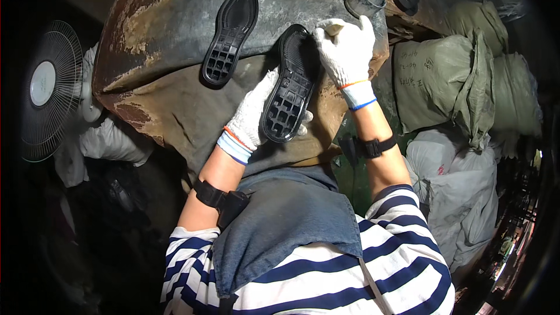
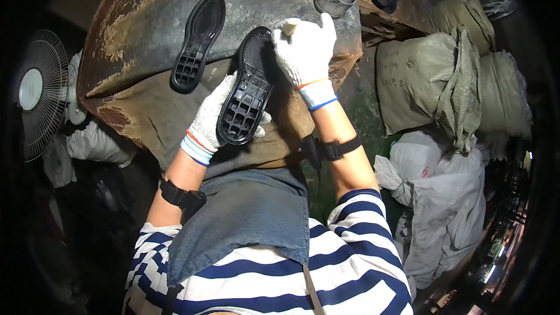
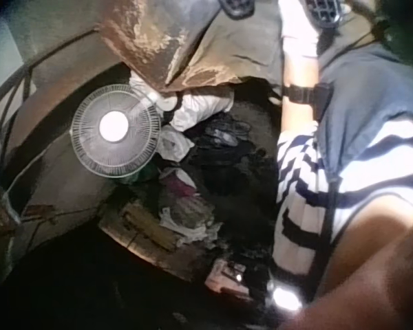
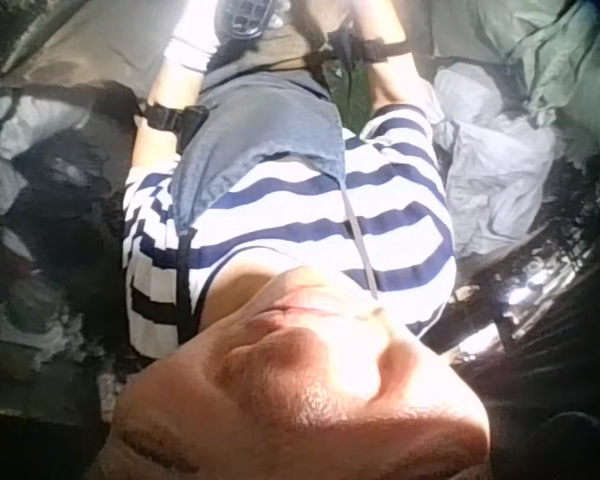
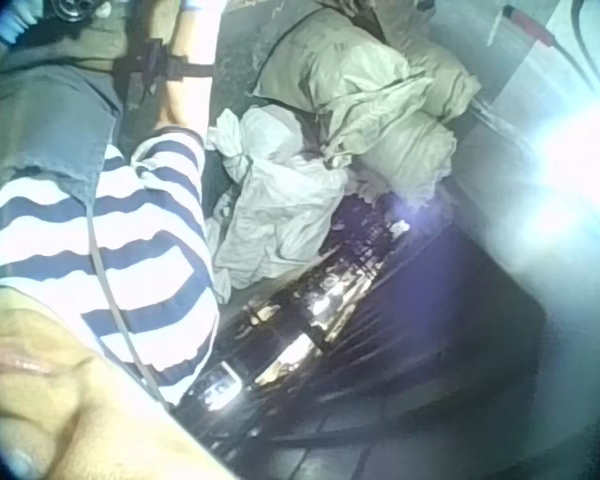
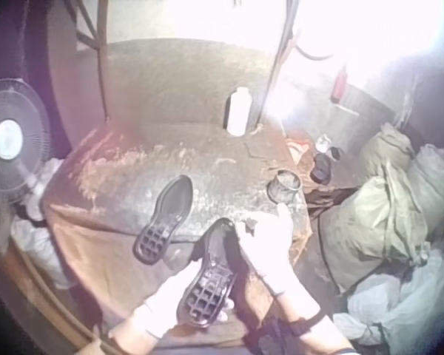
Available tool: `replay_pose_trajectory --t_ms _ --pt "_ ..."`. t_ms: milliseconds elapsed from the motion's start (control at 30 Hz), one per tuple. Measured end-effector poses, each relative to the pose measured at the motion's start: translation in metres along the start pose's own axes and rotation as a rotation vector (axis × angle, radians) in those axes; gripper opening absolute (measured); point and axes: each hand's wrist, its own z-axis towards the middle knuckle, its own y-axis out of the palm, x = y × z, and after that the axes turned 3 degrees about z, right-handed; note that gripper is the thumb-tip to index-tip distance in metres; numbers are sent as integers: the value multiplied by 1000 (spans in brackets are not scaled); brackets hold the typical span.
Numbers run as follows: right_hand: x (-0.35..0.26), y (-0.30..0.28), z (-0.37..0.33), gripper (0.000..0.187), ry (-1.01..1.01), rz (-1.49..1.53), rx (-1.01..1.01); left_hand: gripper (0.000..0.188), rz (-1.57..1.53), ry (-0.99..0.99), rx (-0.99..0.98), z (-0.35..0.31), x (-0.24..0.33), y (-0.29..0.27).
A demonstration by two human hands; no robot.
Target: The person applies liquid to shoe soles with a brush, turning each one to coat the edges and bottom. After finishing a sole, the person tosses it onto a pile on the floor and picks up another from the workbench.
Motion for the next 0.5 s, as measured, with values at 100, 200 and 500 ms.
replay_pose_trajectory --t_ms 100,200,500 --pt "-7 -16 -20 21 21 -42 13 52 20 -12 10 -3 1 -4" --pt "-23 -43 -42 22 239 208 -70 53 7 -7 -1 -8 -1 -8" --pt "27 20 -12 30 561 597 -113 55 -70 -61 -46 -10 5 -17"
